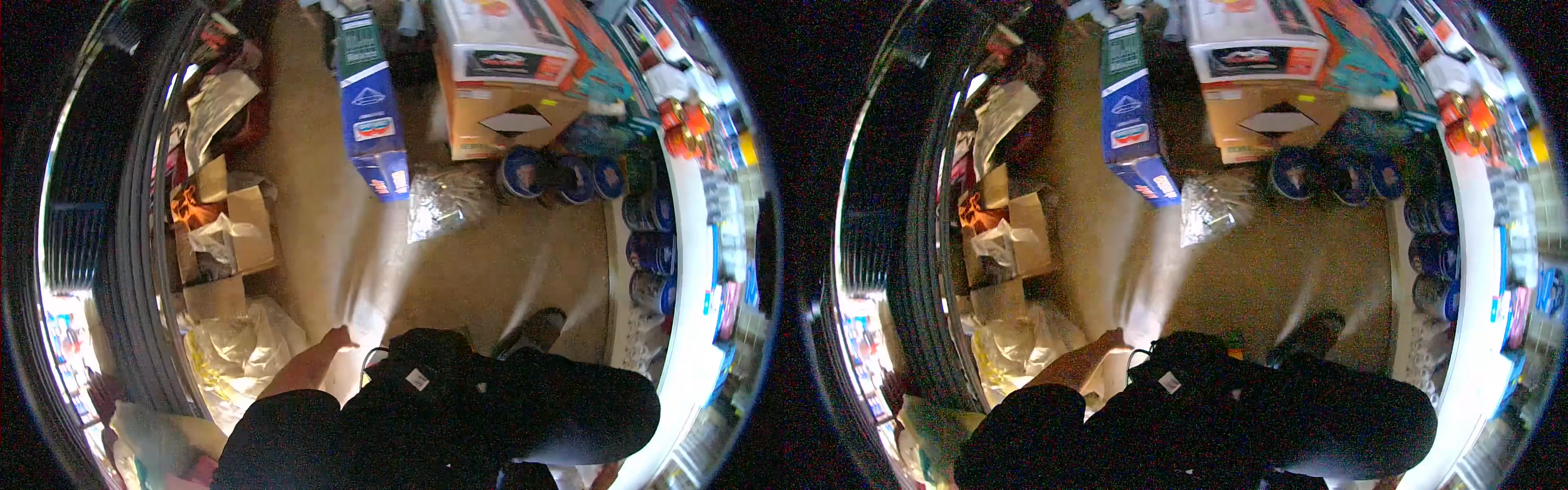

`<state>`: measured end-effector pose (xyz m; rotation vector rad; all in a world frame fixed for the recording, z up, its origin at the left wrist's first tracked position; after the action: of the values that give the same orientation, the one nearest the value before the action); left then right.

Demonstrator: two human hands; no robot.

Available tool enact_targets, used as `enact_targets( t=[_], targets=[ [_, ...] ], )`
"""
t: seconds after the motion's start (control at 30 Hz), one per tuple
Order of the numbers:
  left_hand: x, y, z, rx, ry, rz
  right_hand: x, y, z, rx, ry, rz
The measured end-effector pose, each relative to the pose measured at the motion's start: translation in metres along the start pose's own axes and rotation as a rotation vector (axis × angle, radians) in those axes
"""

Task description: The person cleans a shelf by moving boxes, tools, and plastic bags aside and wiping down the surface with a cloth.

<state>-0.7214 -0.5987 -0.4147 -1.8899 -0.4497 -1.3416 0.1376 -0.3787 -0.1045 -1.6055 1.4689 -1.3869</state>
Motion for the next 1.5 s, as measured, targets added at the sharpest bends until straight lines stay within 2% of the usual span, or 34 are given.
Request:
enact_targets(
  t=[0.03,0.13,0.27,0.43,0.5,0.57,0.67,0.8,0.83,0.9,0.93,1.0,1.03,1.07,1.13,1.2,1.23,1.27,1.33,1.37,1.4,1.43,1.47,1.5],
  targets=[
    [0.009,0.012,-0.008,0.014,-0.193,-0.127,-0.001,0.001,-0.004,-0.012,0.007,0.001],
    [0.031,0.056,-0.002,0.158,-0.108,-0.227,-0.005,-0.001,-0.012,-0.019,0.013,-0.002],
    [0.025,0.104,0.021,0.6,-0.133,-0.422,-0.007,-0.005,-0.019,-0.027,0.007,-0.005],
    [0.001,0.103,0.051,1.236,-0.233,-0.77,-0.004,-0.006,-0.027,-0.044,0.011,0.033],
    [-0.012,0.083,0.065,1.118,-0.189,-0.805,0.0,-0.006,-0.026,-0.042,0.012,0.052],
    [-0.018,0.063,0.076,0.666,-0.036,-0.703,0.005,-0.004,-0.024,-0.052,0.019,0.063],
    [-0.026,0.01,0.109,0.474,0.092,-0.669,0.013,-0.006,-0.014,-0.06,0.027,0.094],
    [-0.027,-0.02,0.163,0.076,0.348,-0.654,0.034,-0.012,0.006,-0.066,0.049,0.143],
    [-0.006,-0.053,0.183,-0.028,0.558,-0.596,0.039,-0.011,0.006,-0.069,0.052,0.155],
    [-0.012,-0.049,0.222,-0.32,0.882,-0.529,0.05,-0.01,0.007,-0.078,0.076,0.176],
    [-0.01,-0.04,0.228,-0.349,0.886,-0.549,0.056,-0.01,0.008,-0.082,0.09,0.183],
    [0.003,-0.036,0.242,-0.065,1.057,-0.626,0.069,-0.012,0.012,-0.089,0.108,0.201],
    [0.004,-0.038,0.248,-0.091,1.055,-0.639,0.076,-0.012,0.015,-0.093,0.119,0.209],
    [0.008,-0.05,0.256,-0.26,1.077,-0.462,0.083,-0.012,0.017,-0.1,0.126,0.222],
    [-0.015,-0.039,0.25,-0.444,1.08,-0.296,0.094,-0.012,0.024,-0.105,0.135,0.239],
    [-0.082,0.012,0.211,0.051,0.671,-0.867,0.098,-0.013,0.028,-0.113,0.134,0.258],
    [-0.077,0.017,0.204,0.043,0.659,-0.862,0.101,-0.014,0.03,-0.118,0.127,0.271],
    [-0.063,0.021,0.212,-0.352,1.129,-0.47,0.101,-0.016,0.034,-0.117,0.116,0.292],
    [-0.037,0.013,0.216,-0.774,1.542,0.012,0.1,-0.02,0.047,-0.126,0.035,0.367],
    [-0.021,-0.003,0.209,-0.237,1.133,-0.462,0.095,-0.022,0.054,-0.134,-0.017,0.403],
    [-0.014,-0.01,0.198,0.296,0.639,-0.845,0.084,-0.022,0.056,-0.135,-0.076,0.428],
    [-0.015,-0.009,0.193,0.29,0.634,-0.826,0.062,-0.028,0.02,-0.072,0.001,0.285],
    [-0.02,-0.006,0.191,0.143,0.8,-0.681,0.045,-0.033,-0.018,-0.008,0.069,0.139],
    [-0.026,-0.006,0.183,0.073,0.871,-0.592,0.038,-0.031,-0.03,-0.027,0.029,0.193]
  ],
)
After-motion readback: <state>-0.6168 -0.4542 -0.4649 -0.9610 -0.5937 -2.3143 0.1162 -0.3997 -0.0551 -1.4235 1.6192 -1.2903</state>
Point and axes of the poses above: each hand's wrist, its own x-axis away from the middle knuckle, its own y-axis out of the palm, z = x × y, the point moved 3 cm from there along -x, towards the middle knuckle, and after that the axes turned 12 degrees about -y, right-handed, at the moved point
